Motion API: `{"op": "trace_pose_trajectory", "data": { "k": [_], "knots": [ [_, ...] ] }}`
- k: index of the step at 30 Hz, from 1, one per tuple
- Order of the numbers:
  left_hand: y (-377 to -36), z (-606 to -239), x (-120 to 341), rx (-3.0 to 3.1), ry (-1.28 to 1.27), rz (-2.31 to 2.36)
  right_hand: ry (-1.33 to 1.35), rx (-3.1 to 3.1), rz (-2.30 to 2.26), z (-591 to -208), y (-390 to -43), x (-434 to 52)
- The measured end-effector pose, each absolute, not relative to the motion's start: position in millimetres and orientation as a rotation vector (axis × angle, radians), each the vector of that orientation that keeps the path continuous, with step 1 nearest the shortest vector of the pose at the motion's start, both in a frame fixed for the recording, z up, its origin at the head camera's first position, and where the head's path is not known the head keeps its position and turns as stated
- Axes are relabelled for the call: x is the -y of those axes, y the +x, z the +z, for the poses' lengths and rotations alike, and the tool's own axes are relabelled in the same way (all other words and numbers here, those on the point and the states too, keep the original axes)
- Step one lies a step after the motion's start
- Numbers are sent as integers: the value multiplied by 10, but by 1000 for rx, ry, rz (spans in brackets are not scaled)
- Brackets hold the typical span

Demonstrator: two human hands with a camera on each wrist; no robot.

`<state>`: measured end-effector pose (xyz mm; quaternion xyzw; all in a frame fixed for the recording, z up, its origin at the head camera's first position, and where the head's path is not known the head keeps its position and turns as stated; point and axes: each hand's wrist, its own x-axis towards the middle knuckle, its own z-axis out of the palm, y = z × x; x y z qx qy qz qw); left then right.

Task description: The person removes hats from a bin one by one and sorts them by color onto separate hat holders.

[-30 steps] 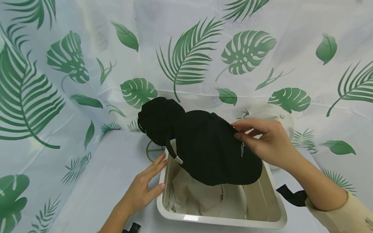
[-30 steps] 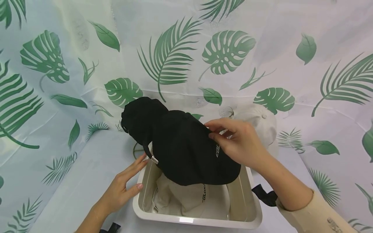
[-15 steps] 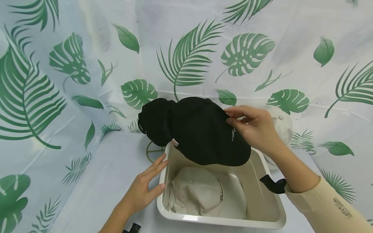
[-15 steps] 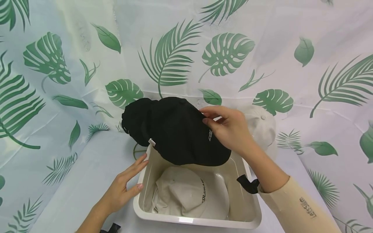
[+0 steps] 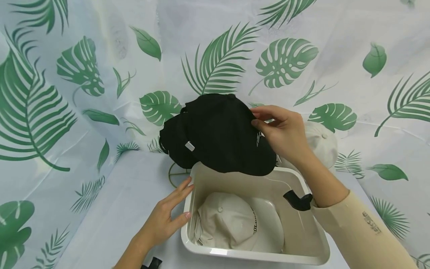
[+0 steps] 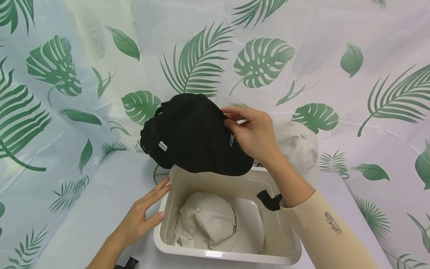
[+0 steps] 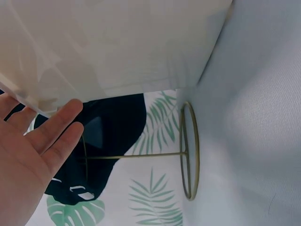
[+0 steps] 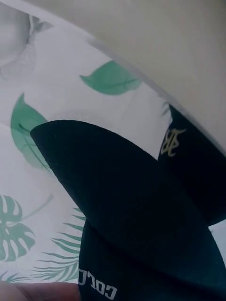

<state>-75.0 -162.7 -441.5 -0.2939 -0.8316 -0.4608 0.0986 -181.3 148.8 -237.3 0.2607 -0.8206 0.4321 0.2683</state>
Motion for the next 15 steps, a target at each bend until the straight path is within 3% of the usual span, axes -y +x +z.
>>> {"op": "trace_pose_trajectory", "data": {
  "k": [15],
  "knots": [
    [-755, -4408, 1634, 2460, -873, -1373, 752, 2083, 1317, -2467, -2231, -1226]
  ]
}}
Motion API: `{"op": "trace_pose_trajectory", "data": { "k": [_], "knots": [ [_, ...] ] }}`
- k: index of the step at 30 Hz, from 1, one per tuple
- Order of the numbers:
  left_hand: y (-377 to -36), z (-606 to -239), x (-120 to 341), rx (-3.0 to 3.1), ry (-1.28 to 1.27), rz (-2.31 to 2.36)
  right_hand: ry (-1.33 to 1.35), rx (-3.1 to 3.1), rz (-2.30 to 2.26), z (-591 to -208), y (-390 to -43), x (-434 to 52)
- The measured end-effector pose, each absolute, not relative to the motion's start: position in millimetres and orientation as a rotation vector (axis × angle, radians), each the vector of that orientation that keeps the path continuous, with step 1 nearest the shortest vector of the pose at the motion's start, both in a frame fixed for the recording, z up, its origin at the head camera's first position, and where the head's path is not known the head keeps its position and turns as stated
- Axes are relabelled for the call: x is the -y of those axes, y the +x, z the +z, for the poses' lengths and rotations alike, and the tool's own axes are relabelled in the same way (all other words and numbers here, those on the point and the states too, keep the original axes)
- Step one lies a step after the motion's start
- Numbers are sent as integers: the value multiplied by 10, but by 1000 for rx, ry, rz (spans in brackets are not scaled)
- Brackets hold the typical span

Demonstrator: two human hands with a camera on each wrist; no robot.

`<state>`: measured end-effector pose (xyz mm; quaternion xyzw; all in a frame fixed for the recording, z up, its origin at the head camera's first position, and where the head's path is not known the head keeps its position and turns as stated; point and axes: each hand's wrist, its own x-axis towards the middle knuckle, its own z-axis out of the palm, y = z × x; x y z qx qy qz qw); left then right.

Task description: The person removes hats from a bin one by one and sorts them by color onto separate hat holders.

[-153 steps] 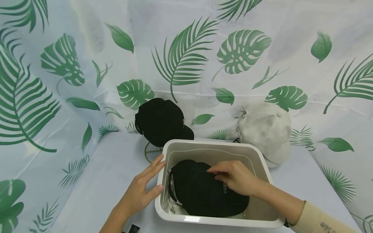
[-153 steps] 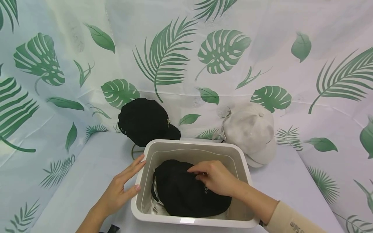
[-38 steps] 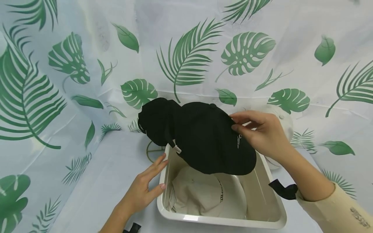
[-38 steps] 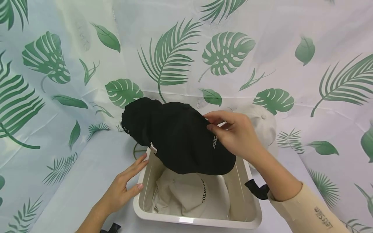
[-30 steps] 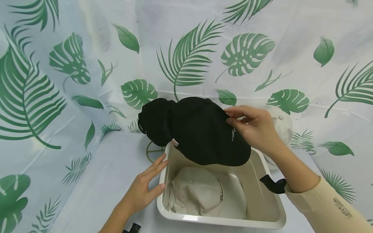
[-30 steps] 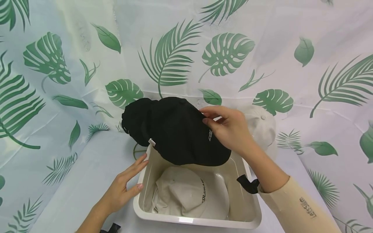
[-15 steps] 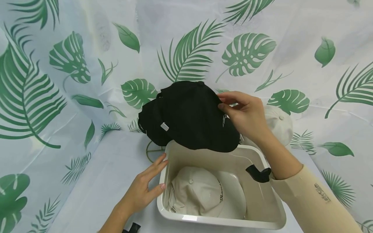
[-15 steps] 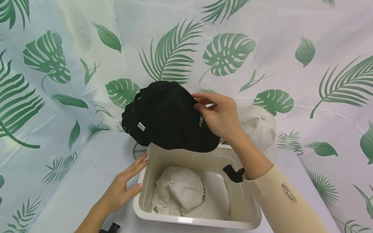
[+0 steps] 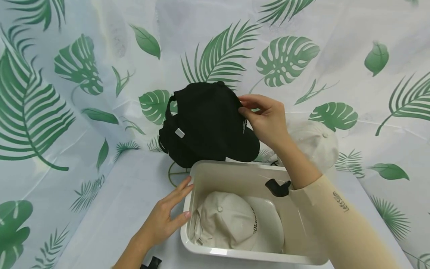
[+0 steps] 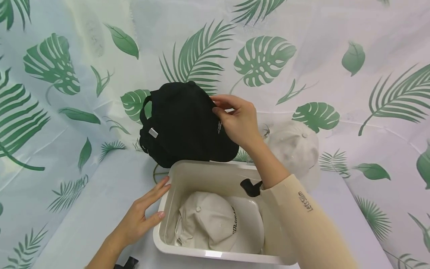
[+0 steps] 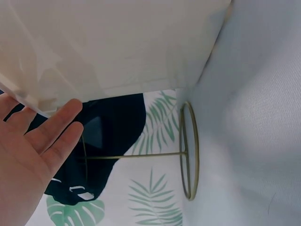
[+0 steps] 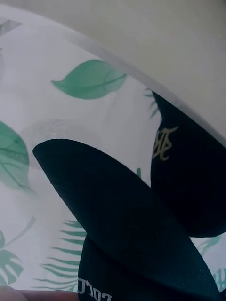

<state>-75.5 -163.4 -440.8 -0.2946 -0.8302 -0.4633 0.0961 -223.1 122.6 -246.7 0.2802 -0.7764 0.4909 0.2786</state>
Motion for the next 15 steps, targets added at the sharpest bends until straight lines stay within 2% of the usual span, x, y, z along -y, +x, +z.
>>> {"op": "trace_pose_trajectory", "data": {
  "k": [15],
  "knots": [
    [-756, -4399, 1655, 2479, -867, -1385, 734, 2107, 1403, -2700, -2542, -983]
  ]
}}
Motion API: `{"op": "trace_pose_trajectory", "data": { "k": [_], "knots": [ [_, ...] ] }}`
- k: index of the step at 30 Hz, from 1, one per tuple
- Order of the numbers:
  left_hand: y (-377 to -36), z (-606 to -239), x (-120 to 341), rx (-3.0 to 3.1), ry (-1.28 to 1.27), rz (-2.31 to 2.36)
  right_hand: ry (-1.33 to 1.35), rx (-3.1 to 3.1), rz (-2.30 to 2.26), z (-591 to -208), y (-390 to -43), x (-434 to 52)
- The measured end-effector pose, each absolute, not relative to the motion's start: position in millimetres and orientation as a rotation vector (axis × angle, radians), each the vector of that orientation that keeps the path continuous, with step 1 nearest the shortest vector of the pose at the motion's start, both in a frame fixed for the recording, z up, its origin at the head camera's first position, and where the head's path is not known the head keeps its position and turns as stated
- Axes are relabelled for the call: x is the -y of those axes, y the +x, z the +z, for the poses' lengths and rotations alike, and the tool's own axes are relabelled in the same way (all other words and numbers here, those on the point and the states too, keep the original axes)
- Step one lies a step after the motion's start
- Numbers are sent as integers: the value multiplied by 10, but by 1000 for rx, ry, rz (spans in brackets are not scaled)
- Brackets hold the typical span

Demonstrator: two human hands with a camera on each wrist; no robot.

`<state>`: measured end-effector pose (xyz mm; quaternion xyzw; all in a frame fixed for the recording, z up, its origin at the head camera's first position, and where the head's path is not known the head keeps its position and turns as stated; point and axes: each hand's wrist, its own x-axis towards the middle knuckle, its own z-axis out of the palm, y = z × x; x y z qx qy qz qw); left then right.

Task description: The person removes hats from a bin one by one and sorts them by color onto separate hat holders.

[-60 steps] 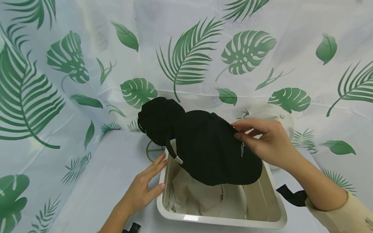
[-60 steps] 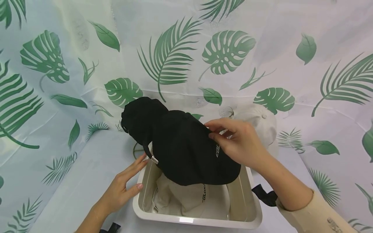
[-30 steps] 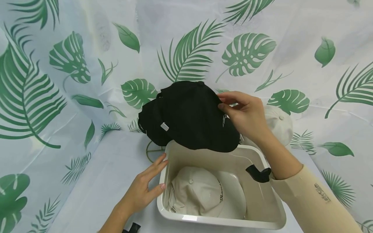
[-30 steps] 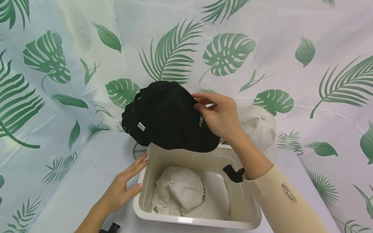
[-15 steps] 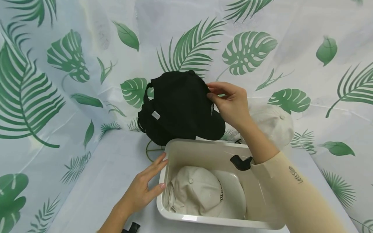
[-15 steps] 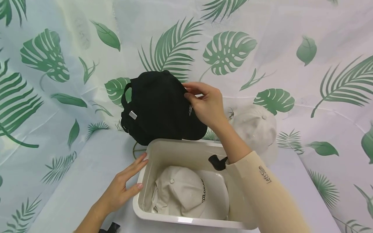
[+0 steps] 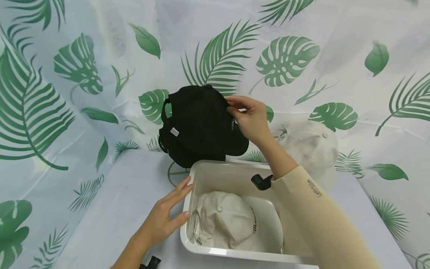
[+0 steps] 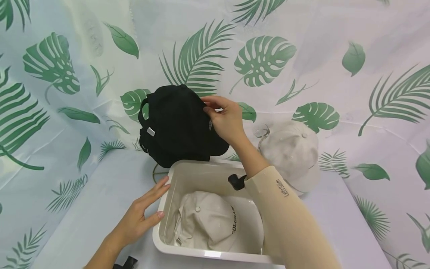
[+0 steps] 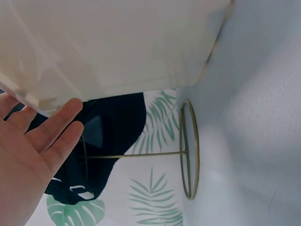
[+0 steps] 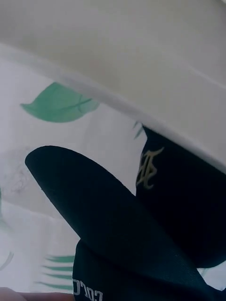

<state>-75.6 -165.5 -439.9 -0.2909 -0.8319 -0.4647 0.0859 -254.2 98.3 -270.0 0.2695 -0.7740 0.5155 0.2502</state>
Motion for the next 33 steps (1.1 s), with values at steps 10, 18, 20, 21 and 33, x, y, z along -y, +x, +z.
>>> {"op": "trace_pose_trajectory", "data": {
  "k": [10, 18, 20, 21, 33],
  "knots": [
    [-762, -4423, 1650, 2448, -867, -1384, 652, 2196, 1439, -2913, -2658, -863],
    [-769, -4428, 1643, 2450, -869, -1390, 659, 2165, 1444, -3041, -2715, -772],
    [-764, -4422, 1648, 2452, -857, -1390, 672, 2155, 1437, -3068, -2731, -741],
    [-763, -4423, 1650, 2453, -851, -1393, 680, 2149, 1434, -3078, -2733, -727],
    [-761, -4435, 1631, 2438, -856, -1390, 730, 2192, 1322, -3210, -2747, -662]
  ]
}}
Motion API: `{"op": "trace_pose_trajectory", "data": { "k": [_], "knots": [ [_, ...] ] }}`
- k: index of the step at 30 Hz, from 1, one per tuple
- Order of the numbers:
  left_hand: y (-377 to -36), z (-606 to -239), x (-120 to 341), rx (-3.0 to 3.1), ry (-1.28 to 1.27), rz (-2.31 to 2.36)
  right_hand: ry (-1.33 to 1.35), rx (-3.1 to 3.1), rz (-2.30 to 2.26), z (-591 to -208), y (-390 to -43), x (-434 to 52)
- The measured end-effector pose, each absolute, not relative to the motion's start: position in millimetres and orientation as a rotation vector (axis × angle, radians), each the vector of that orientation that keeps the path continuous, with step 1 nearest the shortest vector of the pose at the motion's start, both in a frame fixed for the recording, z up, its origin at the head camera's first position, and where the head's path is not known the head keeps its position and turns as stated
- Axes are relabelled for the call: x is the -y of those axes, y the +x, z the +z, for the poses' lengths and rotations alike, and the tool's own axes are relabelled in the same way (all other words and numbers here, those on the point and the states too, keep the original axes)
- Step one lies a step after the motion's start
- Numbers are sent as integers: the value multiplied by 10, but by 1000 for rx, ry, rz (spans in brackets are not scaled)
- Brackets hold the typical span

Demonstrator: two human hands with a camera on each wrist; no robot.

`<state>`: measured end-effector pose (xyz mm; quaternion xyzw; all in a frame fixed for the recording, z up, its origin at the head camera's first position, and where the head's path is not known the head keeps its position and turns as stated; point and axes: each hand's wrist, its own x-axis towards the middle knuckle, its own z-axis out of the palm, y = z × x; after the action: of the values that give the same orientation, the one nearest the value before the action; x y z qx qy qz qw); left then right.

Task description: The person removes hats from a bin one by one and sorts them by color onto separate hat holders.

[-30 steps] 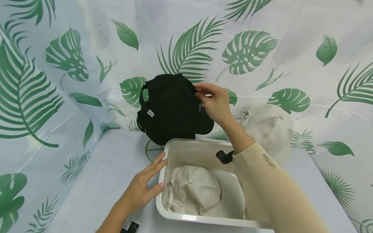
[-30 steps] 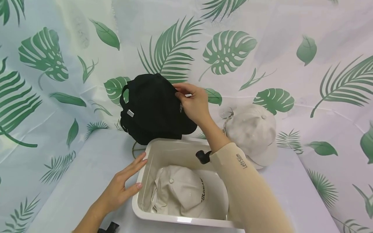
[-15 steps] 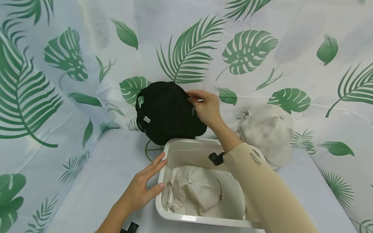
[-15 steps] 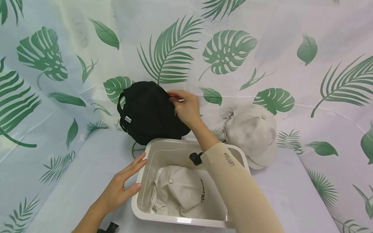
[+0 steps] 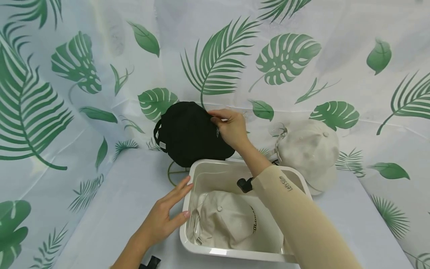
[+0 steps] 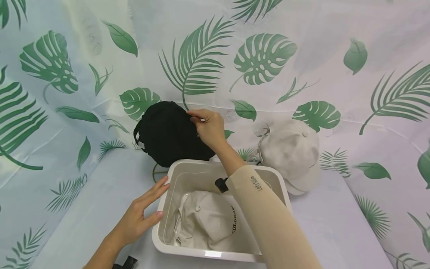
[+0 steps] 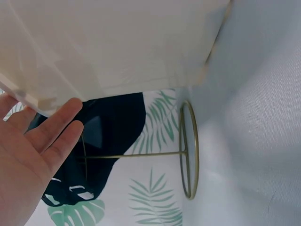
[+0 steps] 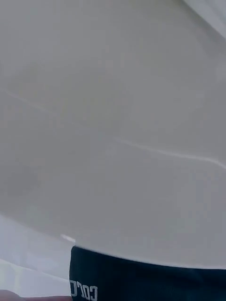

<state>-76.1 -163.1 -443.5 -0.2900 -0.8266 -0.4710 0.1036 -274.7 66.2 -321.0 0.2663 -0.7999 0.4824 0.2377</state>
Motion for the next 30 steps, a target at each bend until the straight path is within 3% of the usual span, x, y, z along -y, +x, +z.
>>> {"op": "trace_pose_trajectory", "data": {
  "k": [30],
  "knots": [
    [-772, -4424, 1646, 2450, -860, -1402, 666, 2461, 1251, -3432, -2783, -805]
  ]
}}
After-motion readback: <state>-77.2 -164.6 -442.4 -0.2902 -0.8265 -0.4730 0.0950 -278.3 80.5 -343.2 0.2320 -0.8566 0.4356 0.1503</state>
